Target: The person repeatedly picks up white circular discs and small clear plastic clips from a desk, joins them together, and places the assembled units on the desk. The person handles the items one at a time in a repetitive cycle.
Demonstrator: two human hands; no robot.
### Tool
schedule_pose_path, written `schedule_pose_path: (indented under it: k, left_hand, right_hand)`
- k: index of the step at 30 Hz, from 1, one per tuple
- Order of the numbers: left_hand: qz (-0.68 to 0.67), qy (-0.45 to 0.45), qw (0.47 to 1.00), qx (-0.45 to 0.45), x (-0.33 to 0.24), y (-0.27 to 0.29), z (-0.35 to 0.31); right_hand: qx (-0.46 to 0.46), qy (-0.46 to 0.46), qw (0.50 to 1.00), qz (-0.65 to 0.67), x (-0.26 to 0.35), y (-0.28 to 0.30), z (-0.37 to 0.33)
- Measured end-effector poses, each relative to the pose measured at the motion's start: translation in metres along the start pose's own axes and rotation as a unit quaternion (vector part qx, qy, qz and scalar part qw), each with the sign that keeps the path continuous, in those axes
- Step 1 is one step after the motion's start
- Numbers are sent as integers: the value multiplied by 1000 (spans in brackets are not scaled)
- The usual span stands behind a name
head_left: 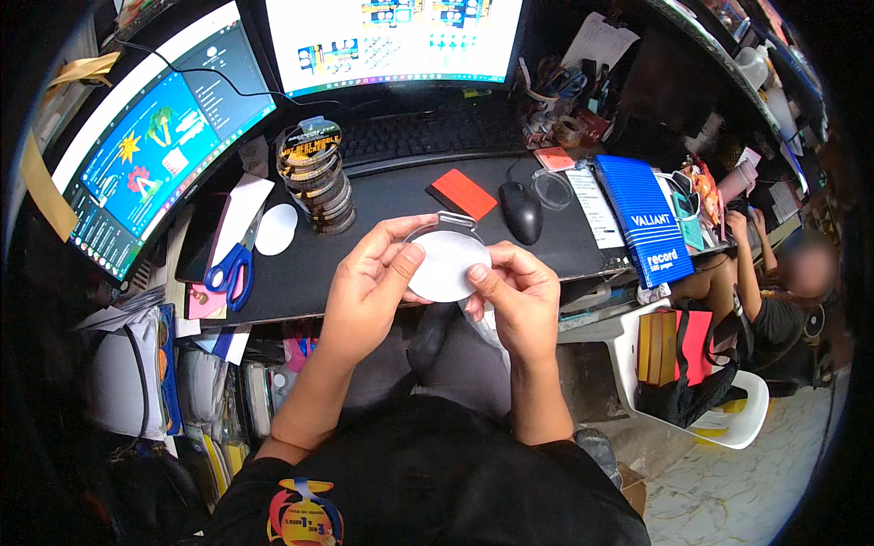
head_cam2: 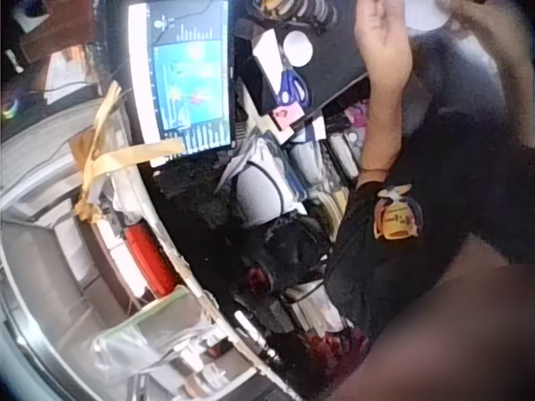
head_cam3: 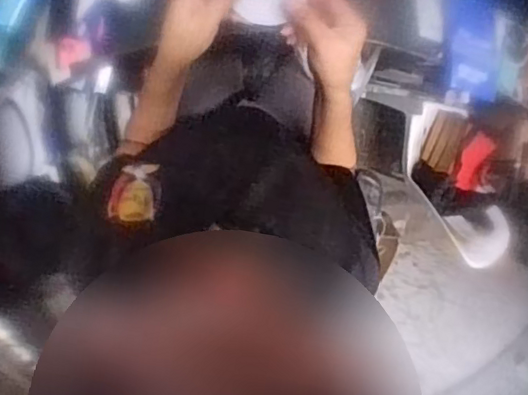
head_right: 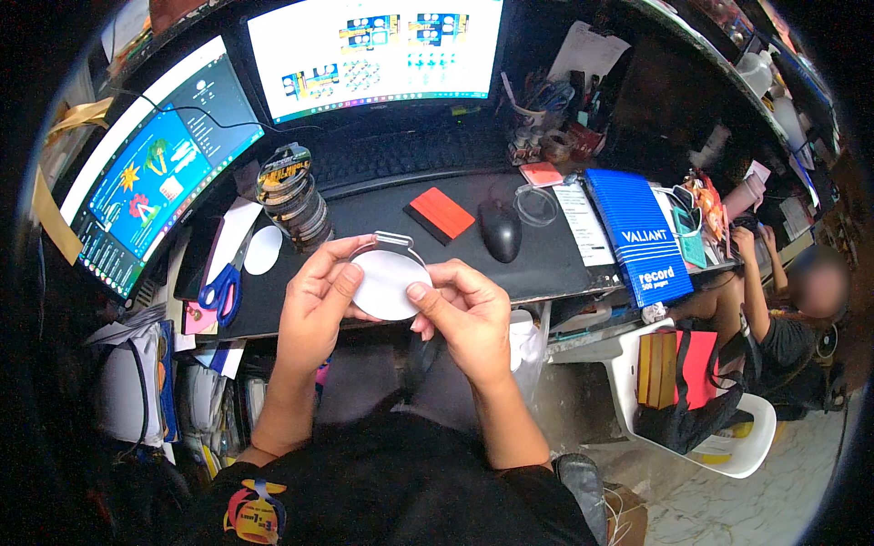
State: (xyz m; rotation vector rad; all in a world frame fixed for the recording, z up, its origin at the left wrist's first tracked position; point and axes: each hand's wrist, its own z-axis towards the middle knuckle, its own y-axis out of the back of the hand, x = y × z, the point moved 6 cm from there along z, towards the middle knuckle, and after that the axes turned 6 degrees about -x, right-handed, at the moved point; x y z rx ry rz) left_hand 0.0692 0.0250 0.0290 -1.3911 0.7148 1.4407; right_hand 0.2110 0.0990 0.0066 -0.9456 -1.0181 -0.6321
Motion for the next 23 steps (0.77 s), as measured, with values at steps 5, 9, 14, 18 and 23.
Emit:
schedule_pose_path:
  k: [5, 9, 14, 18, 23]
  left_hand:
    - [20, -27, 999, -18, -7, 0, -6]
    - [86, -78, 992, -46, -14, 4, -9]
    - [129, -78, 987, -63, -13, 8, -8]
    - [134, -89, 985, -67, -16, 7, -9]
    - [136, -86, 984, -72, -17, 7, -9]
  right_hand:
    - [-27, 25, 999, 7, 4, -2, -2]
    - [-45, 61, 995, -63, 11, -2, -5]
    - [-53, 60, 995, -67, 13, -4, -5]
    - [-61, 58, 994, -74, 14, -4, -5]
    - [-60, 64, 992, -85, 18, -4, -5]
